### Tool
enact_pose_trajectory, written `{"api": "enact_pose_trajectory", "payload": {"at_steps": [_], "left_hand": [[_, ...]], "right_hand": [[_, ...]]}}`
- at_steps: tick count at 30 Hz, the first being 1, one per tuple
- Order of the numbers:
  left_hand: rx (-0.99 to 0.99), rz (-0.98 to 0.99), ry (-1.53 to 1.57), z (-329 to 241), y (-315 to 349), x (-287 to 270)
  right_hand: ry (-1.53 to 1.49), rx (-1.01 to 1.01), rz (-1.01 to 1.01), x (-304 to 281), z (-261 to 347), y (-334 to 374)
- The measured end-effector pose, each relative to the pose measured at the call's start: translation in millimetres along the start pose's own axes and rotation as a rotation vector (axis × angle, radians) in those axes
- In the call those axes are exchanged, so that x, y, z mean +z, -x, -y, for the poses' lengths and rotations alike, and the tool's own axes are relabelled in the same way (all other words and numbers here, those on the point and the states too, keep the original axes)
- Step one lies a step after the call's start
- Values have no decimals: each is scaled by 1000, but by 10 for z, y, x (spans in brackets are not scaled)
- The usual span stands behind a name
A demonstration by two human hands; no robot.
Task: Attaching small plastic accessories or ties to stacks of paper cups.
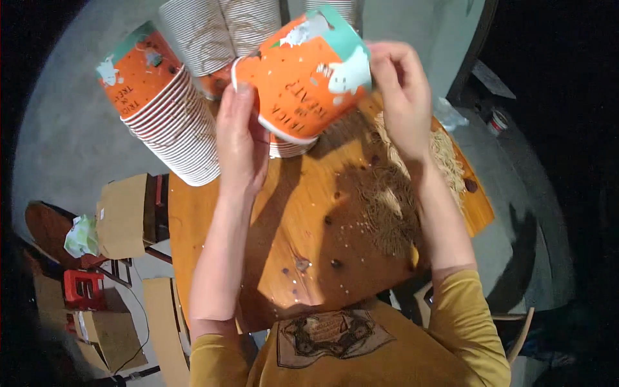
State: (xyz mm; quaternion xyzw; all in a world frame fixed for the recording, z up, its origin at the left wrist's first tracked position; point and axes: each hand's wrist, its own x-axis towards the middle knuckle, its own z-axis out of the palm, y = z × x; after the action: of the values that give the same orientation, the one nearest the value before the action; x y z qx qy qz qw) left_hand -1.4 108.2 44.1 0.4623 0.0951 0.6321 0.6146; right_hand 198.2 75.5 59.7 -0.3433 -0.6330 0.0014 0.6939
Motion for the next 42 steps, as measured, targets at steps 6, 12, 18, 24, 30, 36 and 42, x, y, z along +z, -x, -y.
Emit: {"api": "enact_pose_trajectory", "payload": {"at_steps": [6, 12, 18, 24, 30, 36, 42], "left_hand": [[-142, 131, -664, -344, 394, -79], [-182, 250, -1205, -150, 803, -348], [-312, 352, -1185, -134, 812, -188], [-541, 418, -1086, -188, 722, -82], [-550, 380, -1057, -107, 717, -108], [-306, 387, -1462, -18, 840, 12], [-178, 435, -1520, 19, 950, 8]], "right_hand": [[372, 280, 240, -674, 2, 912], [334, 467, 372, -777, -11, 1381], [248, 146, 328, -263, 169, 1257], [94, 227, 395, -29, 207, 1299], [258, 147, 294, 63, 225, 1395], [48, 216, 331, -44, 229, 1576], [590, 146, 218, -1110, -56, 1469]]}}
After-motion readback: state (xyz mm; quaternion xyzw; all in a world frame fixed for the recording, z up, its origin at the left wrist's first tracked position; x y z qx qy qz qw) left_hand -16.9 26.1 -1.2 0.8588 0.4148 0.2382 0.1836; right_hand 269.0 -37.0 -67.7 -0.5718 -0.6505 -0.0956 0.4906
